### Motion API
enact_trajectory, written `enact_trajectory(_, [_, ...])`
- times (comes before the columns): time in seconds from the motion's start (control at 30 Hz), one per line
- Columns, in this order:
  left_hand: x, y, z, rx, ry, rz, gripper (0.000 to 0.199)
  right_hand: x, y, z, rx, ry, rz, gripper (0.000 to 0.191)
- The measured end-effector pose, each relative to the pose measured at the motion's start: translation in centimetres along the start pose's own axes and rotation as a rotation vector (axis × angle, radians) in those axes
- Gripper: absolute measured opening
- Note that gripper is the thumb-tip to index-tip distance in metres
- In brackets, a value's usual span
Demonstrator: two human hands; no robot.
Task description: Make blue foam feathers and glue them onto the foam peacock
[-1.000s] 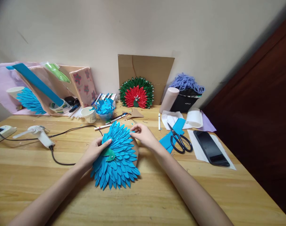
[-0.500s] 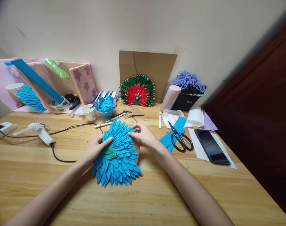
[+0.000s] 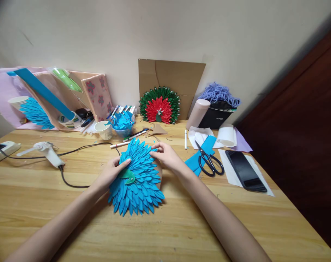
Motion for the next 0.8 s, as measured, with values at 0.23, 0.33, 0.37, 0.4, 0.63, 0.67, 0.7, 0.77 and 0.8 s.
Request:
enact_trajectory(0.23, [0.2,0.1,-0.8,-0.018,0.139,-0.036,0.031,1.2,-0.1,-3.0,-0.002,0.142,-0.132,0.021])
enact_trajectory(0.33, [0.4,-0.3,-1.6,-0.031,0.218,-0.077,0.027,1.5,-0.2,-5.7,-0.064,0.278,-0.196,0.026])
enact_trajectory(0.37, [0.5,-0.5,-2.0,-0.033,0.242,-0.088,0.026,1.6,-0.2,-6.5,-0.063,0.319,-0.199,0.028])
enact_trajectory(0.4, [0.5,-0.7,-2.3,-0.041,0.268,-0.093,0.025,1.7,-0.1,-7.3,-0.047,0.341,-0.195,0.031])
enact_trajectory(0.63, [0.8,-0.2,-2.8,-0.423,0.358,-0.032,0.022,2.1,1.2,-6.4,0.032,-0.042,0.09,0.041])
enact_trajectory(0.67, [0.8,0.0,-2.7,-0.469,0.368,-0.006,0.021,2.0,1.5,-5.7,0.036,-0.122,0.137,0.042])
enact_trajectory(0.7, [0.8,0.2,-2.7,-0.502,0.385,0.018,0.022,1.8,1.7,-4.9,0.045,-0.187,0.173,0.045])
enact_trajectory(0.77, [0.7,0.4,-2.7,-0.543,0.413,0.061,0.024,1.5,1.9,-3.6,0.065,-0.254,0.197,0.046])
enact_trajectory(0.8, [0.7,0.5,-2.6,-0.558,0.412,0.078,0.026,1.4,1.9,-3.1,0.069,-0.259,0.182,0.044])
Point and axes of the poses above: each hand's wrist, its own x-axis towards the middle knuckle, its own z-axis out of the palm, y = z × x, the point moved 4 cm from there along x, towards the middle knuckle, and after that the axes turned 4 degrees about z, right-handed, at the moved point
